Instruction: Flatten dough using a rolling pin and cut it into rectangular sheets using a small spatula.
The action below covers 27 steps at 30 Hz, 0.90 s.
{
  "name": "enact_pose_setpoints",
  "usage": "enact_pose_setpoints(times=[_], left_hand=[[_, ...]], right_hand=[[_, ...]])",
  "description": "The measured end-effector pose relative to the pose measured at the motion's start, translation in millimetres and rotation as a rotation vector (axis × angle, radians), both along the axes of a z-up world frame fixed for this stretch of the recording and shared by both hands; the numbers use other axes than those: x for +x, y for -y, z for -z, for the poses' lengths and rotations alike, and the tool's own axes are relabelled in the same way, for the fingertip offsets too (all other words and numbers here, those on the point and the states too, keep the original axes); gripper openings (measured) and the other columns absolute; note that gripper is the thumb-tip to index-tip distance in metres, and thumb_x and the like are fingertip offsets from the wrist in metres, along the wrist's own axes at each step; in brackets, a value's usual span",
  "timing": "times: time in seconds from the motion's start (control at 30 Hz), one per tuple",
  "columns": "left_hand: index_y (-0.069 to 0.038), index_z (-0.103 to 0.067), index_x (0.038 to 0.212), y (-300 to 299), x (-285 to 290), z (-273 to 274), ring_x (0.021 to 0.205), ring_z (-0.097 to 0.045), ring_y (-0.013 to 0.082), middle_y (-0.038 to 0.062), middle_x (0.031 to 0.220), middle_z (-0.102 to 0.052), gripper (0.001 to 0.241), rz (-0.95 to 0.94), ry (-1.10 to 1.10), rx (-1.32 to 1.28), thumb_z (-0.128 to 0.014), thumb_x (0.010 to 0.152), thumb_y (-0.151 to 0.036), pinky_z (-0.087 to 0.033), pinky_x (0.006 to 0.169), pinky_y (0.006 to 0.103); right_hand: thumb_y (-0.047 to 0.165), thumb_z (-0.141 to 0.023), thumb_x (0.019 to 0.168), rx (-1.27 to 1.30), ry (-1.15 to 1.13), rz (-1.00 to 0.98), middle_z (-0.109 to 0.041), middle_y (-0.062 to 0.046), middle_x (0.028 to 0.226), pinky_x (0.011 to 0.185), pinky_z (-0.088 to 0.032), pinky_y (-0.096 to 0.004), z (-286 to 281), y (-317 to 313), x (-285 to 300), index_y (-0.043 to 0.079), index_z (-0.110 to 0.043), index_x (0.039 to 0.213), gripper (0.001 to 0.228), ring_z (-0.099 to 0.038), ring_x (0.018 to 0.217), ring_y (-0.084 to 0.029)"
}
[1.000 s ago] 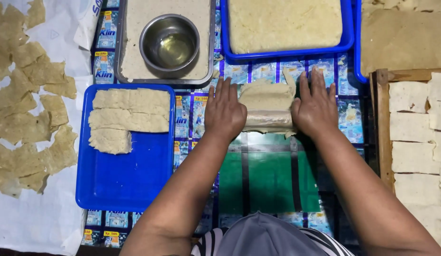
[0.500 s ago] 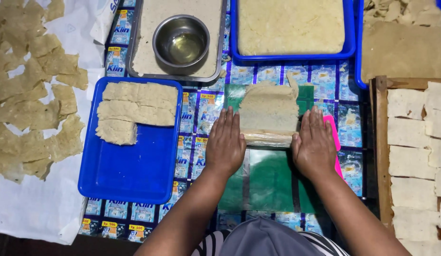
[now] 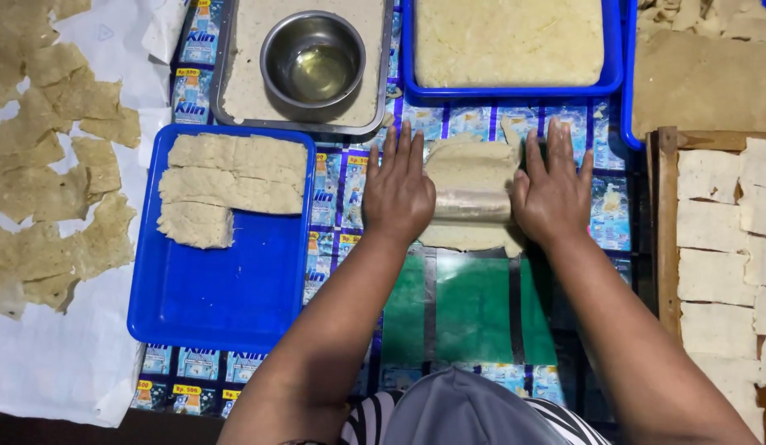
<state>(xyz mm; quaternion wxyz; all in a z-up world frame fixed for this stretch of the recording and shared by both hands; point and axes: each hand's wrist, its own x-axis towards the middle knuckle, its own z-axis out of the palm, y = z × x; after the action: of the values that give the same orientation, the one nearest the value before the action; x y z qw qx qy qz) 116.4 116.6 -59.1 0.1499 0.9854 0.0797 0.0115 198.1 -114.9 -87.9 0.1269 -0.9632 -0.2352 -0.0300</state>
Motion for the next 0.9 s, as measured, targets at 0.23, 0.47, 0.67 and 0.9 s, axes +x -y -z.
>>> enact_pose_setpoints(times=[0.23, 0.47, 0.67, 0.9], left_hand=[[-0.007, -0.029, 0.16, -7.8, -7.2, 16.2, 0.16, -0.012, 0.0362, 0.02, 0.171, -0.016, 0.071, -0.03, -0.098, -0.121, -0.039, 0.094, -0.03, -0.005, 0.127, 0.0588], [-0.008, -0.023, 0.165, -7.2, 3.1, 9.2, 0.162, -0.006, 0.0341, 0.019, 0.174, -0.011, 0.068, -0.072, -0.017, 0.026, -0.038, 0.1, -0.023, 0.0, 0.128, 0.0574], [-0.006, -0.032, 0.161, 7.4, -50.6, 23.4, 0.16, -0.016, 0.0348, 0.019, 0.171, -0.021, 0.067, -0.049, 0.05, 0.041, -0.038, 0.097, -0.021, -0.007, 0.127, 0.0558], [-0.004, -0.02, 0.164, 30.8, -120.7, 25.5, 0.161, -0.007, 0.036, 0.021, 0.173, -0.011, 0.064, -0.055, -0.011, 0.057, -0.031, 0.106, -0.028, -0.006, 0.127, 0.0533]], right_hand=[[0.057, -0.027, 0.105, -0.228, -0.31, 0.005, -0.022, -0.016, 0.171, 0.116, 0.0, -0.078, -6.5, 14.7, -3.7, 0.033, -0.02, 0.167, 0.067, -0.015, 0.159, -0.034], [0.057, -0.025, 0.108, -0.057, -0.248, 0.148, -0.013, -0.021, 0.173, 0.116, 0.006, -0.077, 6.3, 10.0, 8.5, 0.027, -0.023, 0.167, 0.066, -0.003, 0.16, -0.036], [0.035, -0.035, 0.108, 0.006, 0.02, 0.027, -0.038, -0.029, 0.165, 0.119, -0.005, -0.071, 26.2, 31.2, -44.5, 0.011, -0.045, 0.162, 0.06, -0.028, 0.156, -0.041], [0.025, -0.046, 0.107, 0.104, 0.351, -0.101, -0.044, -0.035, 0.16, 0.119, -0.014, -0.066, 27.2, 50.0, -101.3, -0.009, -0.043, 0.159, 0.062, -0.037, 0.151, -0.046]])
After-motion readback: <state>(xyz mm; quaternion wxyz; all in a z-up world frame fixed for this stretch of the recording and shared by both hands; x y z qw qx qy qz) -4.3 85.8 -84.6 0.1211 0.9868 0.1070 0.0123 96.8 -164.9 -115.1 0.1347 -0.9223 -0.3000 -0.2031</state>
